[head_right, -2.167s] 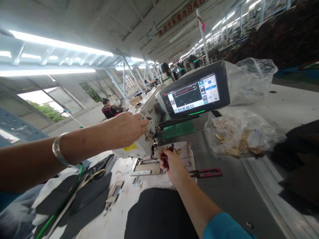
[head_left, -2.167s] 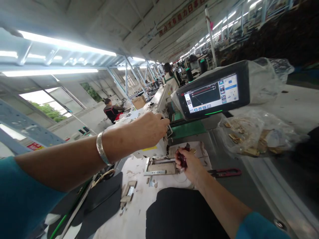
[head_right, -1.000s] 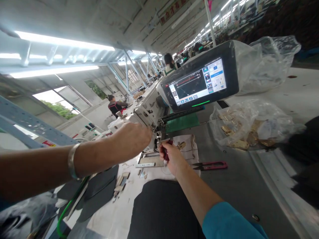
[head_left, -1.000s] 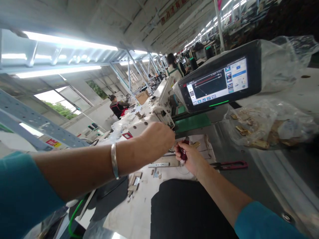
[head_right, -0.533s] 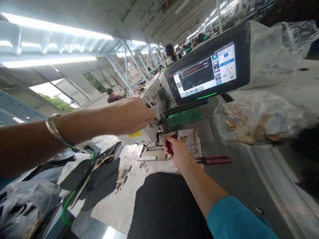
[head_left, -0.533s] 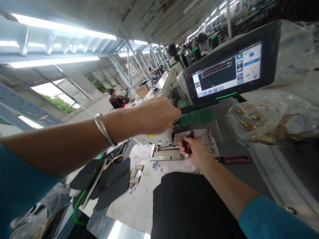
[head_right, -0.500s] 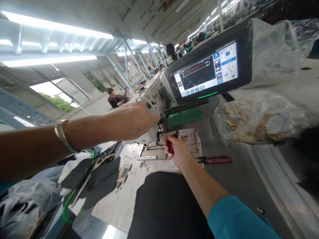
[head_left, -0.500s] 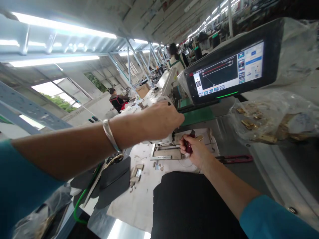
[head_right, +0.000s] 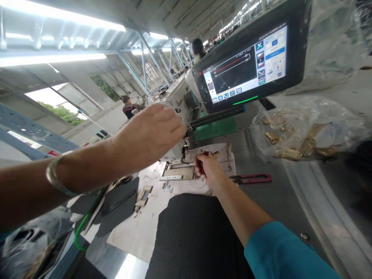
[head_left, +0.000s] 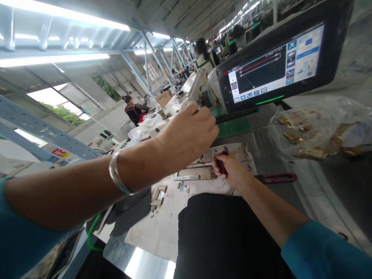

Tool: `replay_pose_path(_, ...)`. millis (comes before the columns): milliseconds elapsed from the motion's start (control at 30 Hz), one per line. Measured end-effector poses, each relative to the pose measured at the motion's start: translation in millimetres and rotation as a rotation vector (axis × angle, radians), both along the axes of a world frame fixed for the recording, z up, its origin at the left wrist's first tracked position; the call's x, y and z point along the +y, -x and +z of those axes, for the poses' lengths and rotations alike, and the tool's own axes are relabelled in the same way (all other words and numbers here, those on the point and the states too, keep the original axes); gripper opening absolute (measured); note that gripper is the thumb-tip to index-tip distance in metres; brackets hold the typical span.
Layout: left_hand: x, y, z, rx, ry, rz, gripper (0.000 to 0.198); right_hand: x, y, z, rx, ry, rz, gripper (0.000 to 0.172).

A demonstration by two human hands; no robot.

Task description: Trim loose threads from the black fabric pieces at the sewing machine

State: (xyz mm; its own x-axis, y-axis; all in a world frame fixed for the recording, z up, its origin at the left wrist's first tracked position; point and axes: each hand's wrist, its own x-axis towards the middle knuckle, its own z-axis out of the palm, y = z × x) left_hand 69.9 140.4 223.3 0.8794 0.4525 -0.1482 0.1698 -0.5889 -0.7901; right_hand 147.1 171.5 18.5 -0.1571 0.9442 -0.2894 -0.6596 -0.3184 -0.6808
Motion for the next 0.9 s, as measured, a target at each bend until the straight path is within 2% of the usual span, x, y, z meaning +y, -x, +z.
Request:
replay_pose_path(67,4.6,4.4,16.1,-0.101,-0.025,-0.043,0.036,-2.7,-6.9,1.0,-0.176,0.034,0.067,0.036)
replay_pose_path(100,5.0,8.3,19.3,-0.148,-0.014,-0.051,0.040,-5.2,-10.4,2.9,-0.268,0.044,0.106,0.035)
replay_pose_path(167,1.9,19.2,13.1,-0.203,0.048,-0.058,0.036,-13.4,-17.1,8.4,-0.432,0.049,0.182,0.033)
replay_pose_path(233,-5.2,32.7,-8.5,-0.208,0.158,-0.040,0.022,-26.9,-23.7,14.6,-0.565,0.050,0.254,0.031)
replay_pose_path(300,-13.7,46.4,-40.4,-0.203,0.283,0.032,0.014,-44.8,-30.2,19.3,-0.656,0.048,0.319,0.028)
replay_pose_path(367,-20.4,58.3,-75.6,-0.246,0.378,0.086,0.020,-64.1,-36.6,21.6,-0.708,0.052,0.374,0.024)
replay_pose_path(467,-23.1,70.3,-121.1,-0.353,0.431,0.020,0.039,-86.9,-44.9,20.8,-0.748,0.079,0.401,0.017)
replay_pose_path(567,-17.7,75.9,-147.2,-0.410,0.457,-0.041,0.038,-95.2,-50.8,18.1,-0.765,-0.005,0.390,0.024)
replay_pose_path(633,-12.8,77.0,-153.6,-0.445,0.478,-0.068,0.029,-93.7,-52.7,17.9,-0.791,-0.209,0.340,0.028)
replay_pose_path(733,-8.3,75.6,-154.0,-0.497,0.525,-0.086,0.019,-87.8,-51.6,22.2,-0.778,-0.474,0.115,0.032)
replay_pose_path(833,-11.0,73.1,-154.0,-0.535,0.565,-0.057,0.016,-84.1,-46.9,28.3,-0.543,-0.482,-0.110,0.029)
replay_pose_path(900,-16.4,72.8,-157.4,-0.523,0.596,-0.033,0.016,-84.1,-43.9,29.5,-0.338,-0.426,-0.158,0.024)
